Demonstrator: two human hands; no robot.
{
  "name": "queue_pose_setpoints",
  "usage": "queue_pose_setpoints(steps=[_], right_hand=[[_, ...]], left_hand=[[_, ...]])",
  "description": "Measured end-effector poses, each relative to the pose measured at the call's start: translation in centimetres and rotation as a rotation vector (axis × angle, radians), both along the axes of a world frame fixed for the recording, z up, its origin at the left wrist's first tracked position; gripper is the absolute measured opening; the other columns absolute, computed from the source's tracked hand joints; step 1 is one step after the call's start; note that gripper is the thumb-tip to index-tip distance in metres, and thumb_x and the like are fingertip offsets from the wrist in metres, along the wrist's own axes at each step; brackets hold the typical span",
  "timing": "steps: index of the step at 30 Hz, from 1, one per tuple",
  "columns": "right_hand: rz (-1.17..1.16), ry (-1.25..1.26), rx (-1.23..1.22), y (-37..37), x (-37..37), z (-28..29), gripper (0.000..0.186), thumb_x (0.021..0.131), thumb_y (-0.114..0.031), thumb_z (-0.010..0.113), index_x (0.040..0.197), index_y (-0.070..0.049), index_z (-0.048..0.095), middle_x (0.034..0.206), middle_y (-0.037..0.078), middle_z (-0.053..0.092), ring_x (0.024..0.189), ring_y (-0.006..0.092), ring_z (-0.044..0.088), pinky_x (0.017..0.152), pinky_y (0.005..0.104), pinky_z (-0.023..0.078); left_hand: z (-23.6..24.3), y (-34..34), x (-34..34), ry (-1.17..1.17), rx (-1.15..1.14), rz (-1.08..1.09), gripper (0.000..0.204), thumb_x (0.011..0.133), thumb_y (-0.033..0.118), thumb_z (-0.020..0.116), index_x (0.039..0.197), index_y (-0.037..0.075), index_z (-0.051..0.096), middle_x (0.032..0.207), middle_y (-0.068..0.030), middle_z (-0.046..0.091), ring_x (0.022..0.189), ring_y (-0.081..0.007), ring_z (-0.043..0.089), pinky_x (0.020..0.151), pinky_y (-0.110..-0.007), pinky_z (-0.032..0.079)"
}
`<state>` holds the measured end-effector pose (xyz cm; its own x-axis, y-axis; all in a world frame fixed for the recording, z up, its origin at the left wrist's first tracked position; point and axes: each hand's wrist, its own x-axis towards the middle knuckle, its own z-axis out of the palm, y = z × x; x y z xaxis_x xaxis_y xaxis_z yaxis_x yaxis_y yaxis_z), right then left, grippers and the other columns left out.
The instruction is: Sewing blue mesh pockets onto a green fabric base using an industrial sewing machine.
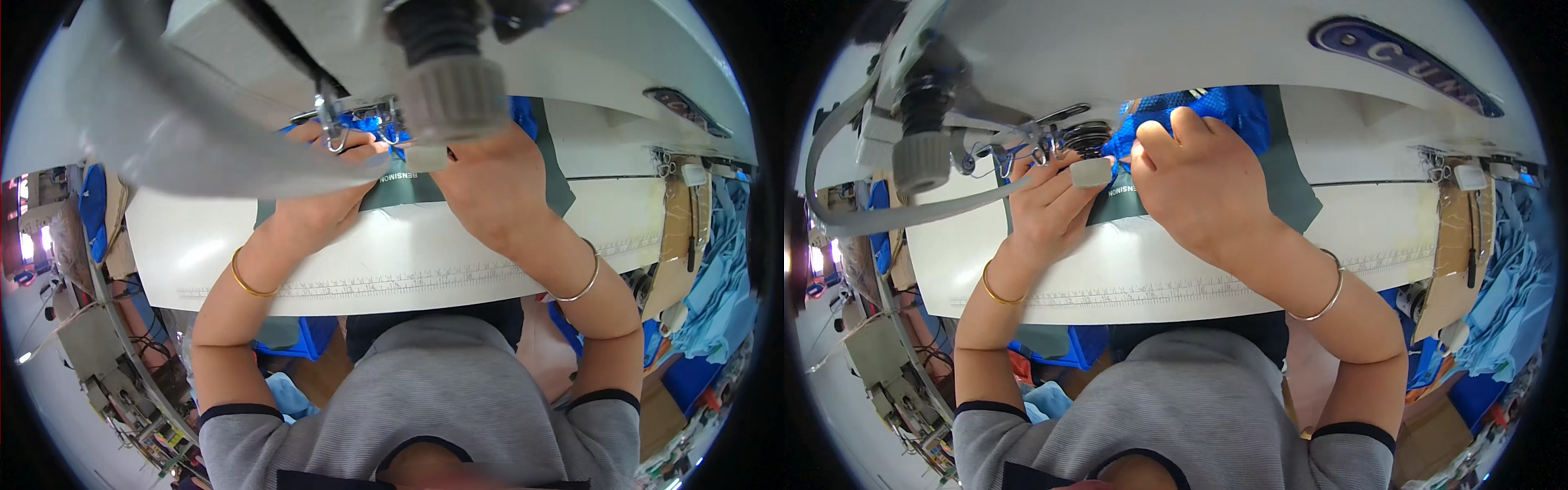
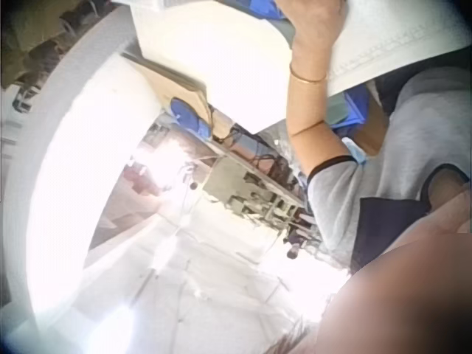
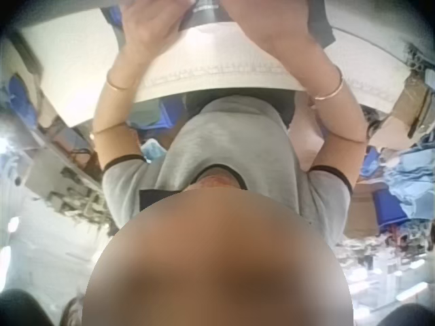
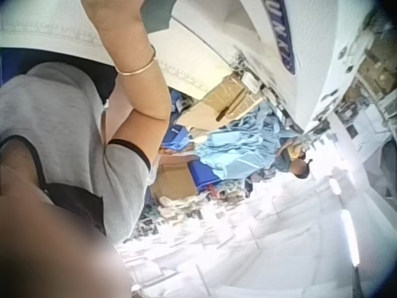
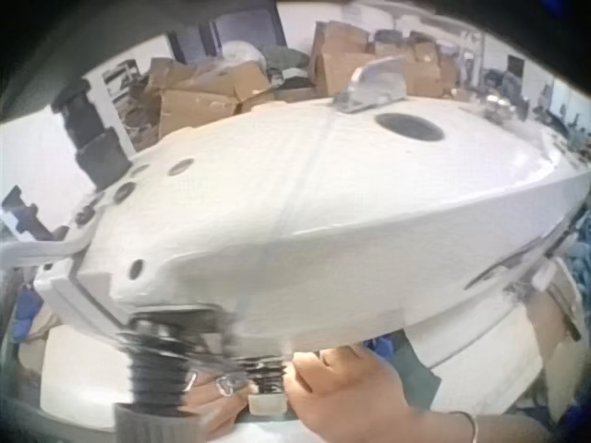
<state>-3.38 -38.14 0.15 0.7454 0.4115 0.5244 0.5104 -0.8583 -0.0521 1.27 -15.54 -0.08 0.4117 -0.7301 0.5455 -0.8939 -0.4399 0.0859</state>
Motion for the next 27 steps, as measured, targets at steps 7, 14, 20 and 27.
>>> queue_pose_setpoints(steps=[7,14,20,27], right_hand=[[-0.03,-0.057,0.017,0.8,0.2,0.4,0.012,0.07,-0.011,0.075,0.081,-0.008,0.071,0.08,0.001,0.051,0.08,0.0184,0.054,0.063,0.0298,0.046],[-0.064,-0.093,0.073,1.7,0.3,0.0,0.009,0.076,-0.009,0.075,0.074,-0.008,0.067,0.079,0.001,0.051,0.079,0.0176,0.053,0.062,0.0299,0.045],[-0.062,-0.074,0.114,1.8,0.5,-1.1,0.012,0.08,-0.009,0.074,0.072,-0.009,0.064,0.079,0.001,0.052,0.079,0.0175,0.054,0.063,0.031,0.049],[-0.141,0.037,0.115,2.1,0.2,-1.5,0.016,0.079,-0.016,0.076,0.071,-0.01,0.064,0.076,0.003,0.052,0.073,0.0218,0.058,0.061,0.0337,0.05]], left_hand=[[-0.3,-0.2,-0.7,-0.189,0.007,0.074,0.019,0.068,0.01,0.072,0.087,0.008,0.071,0.101,-0.0045,0.075,0.094,-0.0203,0.068,0.092,-0.04,0.047],[-0.3,-0.4,-0.6,-0.146,-0.042,0.069,0.016,0.072,0.007,0.075,0.087,0.006,0.071,0.098,-0.005,0.077,0.092,-0.0173,0.07,0.09,-0.038,0.046],[-0.3,-0.4,-0.5,-0.067,-0.082,0.045,0.013,0.073,0.004,0.075,0.086,0.006,0.071,0.093,-0.004,0.076,0.088,-0.0172,0.07,0.089,-0.038,0.045],[-0.4,-0.4,-0.2,-0.037,-0.125,0.032,0.012,0.073,0.004,0.076,0.083,0.007,0.069,0.087,-0.0004,0.073,0.085,-0.0151,0.069,0.091,-0.037,0.046]])
